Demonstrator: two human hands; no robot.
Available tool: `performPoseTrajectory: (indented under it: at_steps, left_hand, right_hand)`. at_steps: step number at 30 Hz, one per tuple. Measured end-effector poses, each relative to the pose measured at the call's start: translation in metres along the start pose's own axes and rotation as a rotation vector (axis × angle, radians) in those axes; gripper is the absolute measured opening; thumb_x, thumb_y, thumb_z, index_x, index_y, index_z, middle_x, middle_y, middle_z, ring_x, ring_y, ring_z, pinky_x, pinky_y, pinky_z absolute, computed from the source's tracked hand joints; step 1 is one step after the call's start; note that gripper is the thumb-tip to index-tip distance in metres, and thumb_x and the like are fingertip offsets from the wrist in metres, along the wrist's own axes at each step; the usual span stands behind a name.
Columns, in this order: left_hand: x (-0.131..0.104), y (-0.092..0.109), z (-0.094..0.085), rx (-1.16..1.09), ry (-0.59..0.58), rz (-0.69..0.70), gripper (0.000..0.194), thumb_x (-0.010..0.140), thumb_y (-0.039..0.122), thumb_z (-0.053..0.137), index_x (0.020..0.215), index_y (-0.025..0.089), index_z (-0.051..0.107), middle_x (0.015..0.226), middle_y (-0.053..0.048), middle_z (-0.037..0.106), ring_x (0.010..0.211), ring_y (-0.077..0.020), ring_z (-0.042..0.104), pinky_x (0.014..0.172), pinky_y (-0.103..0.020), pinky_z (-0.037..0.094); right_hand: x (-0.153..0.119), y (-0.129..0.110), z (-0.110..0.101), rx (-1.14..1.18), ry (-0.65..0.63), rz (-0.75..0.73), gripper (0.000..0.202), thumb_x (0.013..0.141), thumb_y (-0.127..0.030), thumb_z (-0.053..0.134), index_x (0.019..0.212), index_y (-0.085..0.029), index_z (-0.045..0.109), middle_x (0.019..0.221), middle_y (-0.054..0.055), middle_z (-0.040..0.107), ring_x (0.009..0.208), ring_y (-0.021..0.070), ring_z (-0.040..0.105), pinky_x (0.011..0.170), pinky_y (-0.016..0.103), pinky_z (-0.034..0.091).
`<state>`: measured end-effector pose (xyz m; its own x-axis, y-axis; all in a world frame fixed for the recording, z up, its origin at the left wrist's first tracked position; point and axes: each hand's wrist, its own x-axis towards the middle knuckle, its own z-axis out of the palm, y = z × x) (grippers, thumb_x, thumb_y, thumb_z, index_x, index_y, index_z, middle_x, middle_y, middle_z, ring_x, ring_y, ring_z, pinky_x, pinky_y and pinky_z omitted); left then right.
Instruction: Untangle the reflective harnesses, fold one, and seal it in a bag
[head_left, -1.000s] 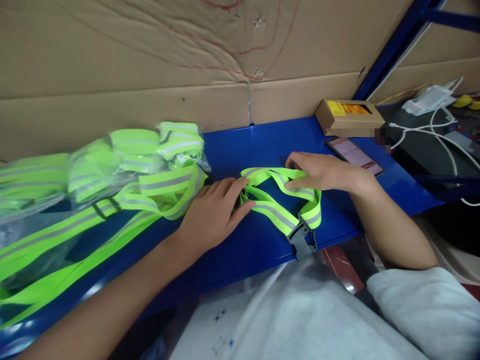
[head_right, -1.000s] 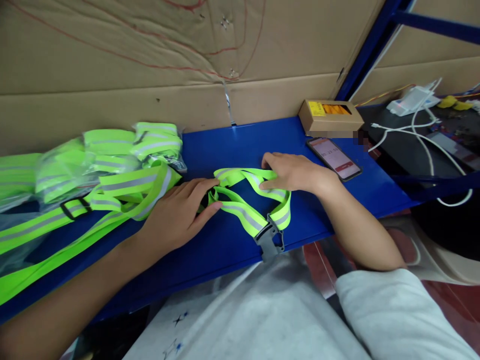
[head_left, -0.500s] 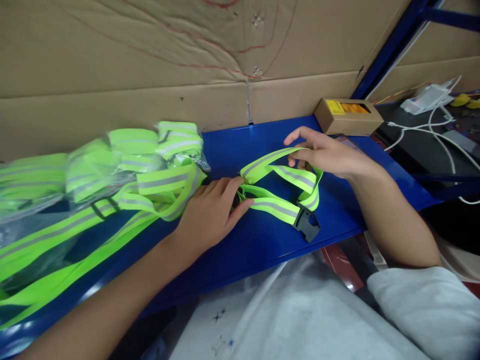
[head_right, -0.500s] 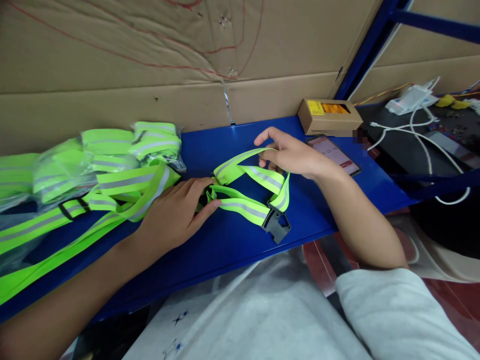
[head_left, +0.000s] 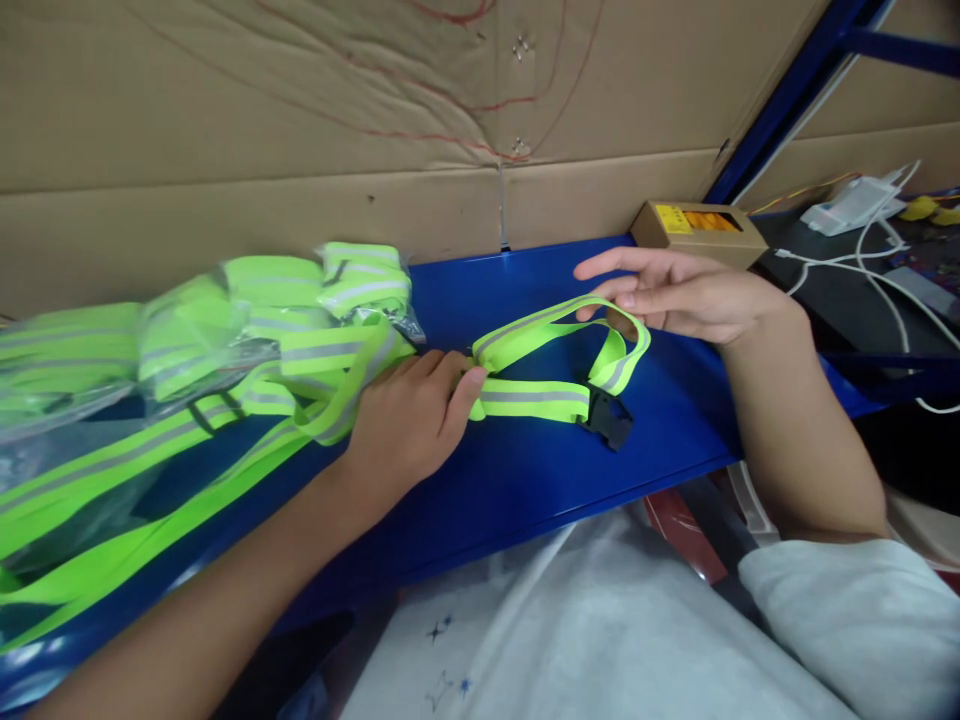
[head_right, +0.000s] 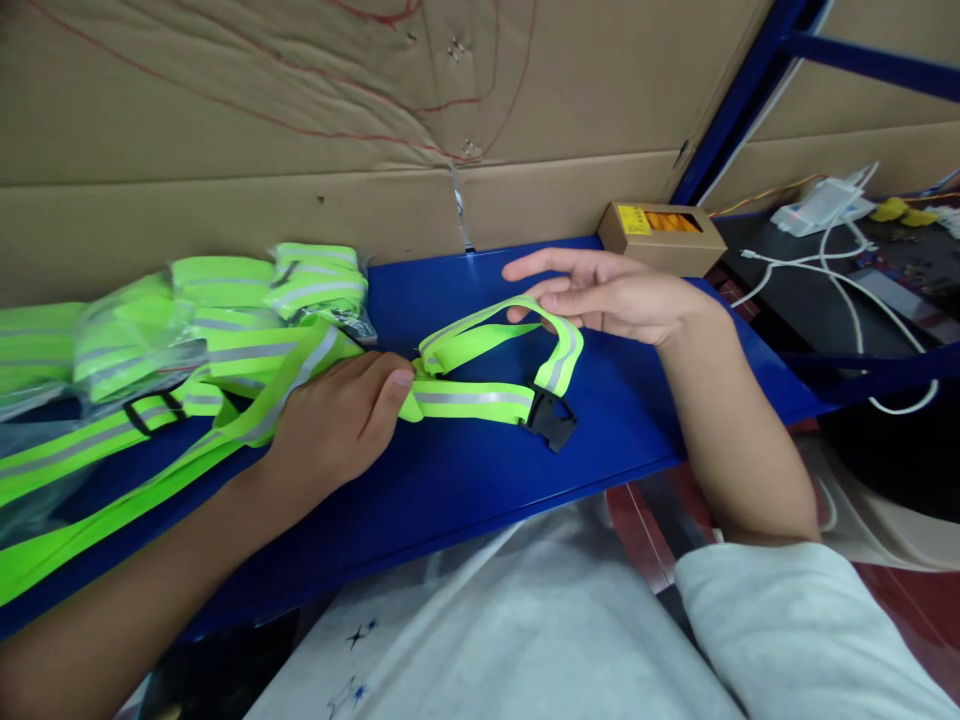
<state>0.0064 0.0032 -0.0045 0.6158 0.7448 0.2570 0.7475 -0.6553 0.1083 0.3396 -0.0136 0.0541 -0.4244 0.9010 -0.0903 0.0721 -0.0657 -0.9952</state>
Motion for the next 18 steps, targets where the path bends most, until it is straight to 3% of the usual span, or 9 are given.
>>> performPoseTrajectory:
  at_steps: [6, 11, 14, 18]
  left_hand:
    - [0.001, 0.002, 0.000, 0.100, -0.029, -0.009, 0.050, 0.111, 0.041, 0.028, 0.092, 0.018, 0.068, 0.095, -0.009, 0.070, 0.091, -0.0286, 0.068, 0.071, -0.038, 0.043]
    - [0.001, 0.002, 0.004, 0.110, -0.009, 0.001, 0.036, 0.106, 0.037, 0.042, 0.097, 0.017, 0.070, 0.098, -0.011, 0.070, 0.094, -0.0299, 0.068, 0.072, -0.039, 0.049]
    - [0.000, 0.002, 0.005, 0.116, -0.003, 0.003, 0.034, 0.105, 0.038, 0.043, 0.096, 0.018, 0.070, 0.097, -0.012, 0.070, 0.094, -0.0303, 0.069, 0.073, -0.040, 0.051]
    - [0.000, 0.002, 0.007, 0.113, -0.001, 0.001, 0.030, 0.104, 0.036, 0.045, 0.098, 0.018, 0.068, 0.100, -0.012, 0.070, 0.096, -0.0306, 0.069, 0.076, -0.041, 0.053]
  right_hand:
    - [0.007, 0.007, 0.005, -0.276, -0.006, 0.030, 0.058, 0.089, -0.042, 0.080, 0.140, -0.022, 0.062, 0.117, 0.007, 0.074, 0.086, 0.0130, 0.067, 0.072, 0.025, 0.052]
    - [0.013, 0.018, 0.002, -0.805, 0.168, -0.005, 0.052, 0.084, -0.055, 0.076, 0.125, -0.024, 0.070, 0.113, 0.007, 0.074, 0.095, 0.0203, 0.066, 0.081, 0.032, 0.053]
    - [0.013, 0.022, 0.004, -0.845, 0.057, 0.071, 0.049, 0.089, -0.060, 0.067, 0.122, -0.024, 0.072, 0.112, 0.007, 0.075, 0.098, 0.0226, 0.068, 0.084, 0.034, 0.053]
    - [0.015, 0.023, 0.011, -0.814, -0.056, 0.107, 0.038, 0.097, -0.050, 0.059, 0.119, -0.024, 0.074, 0.118, 0.004, 0.077, 0.104, 0.0222, 0.071, 0.087, 0.032, 0.053]
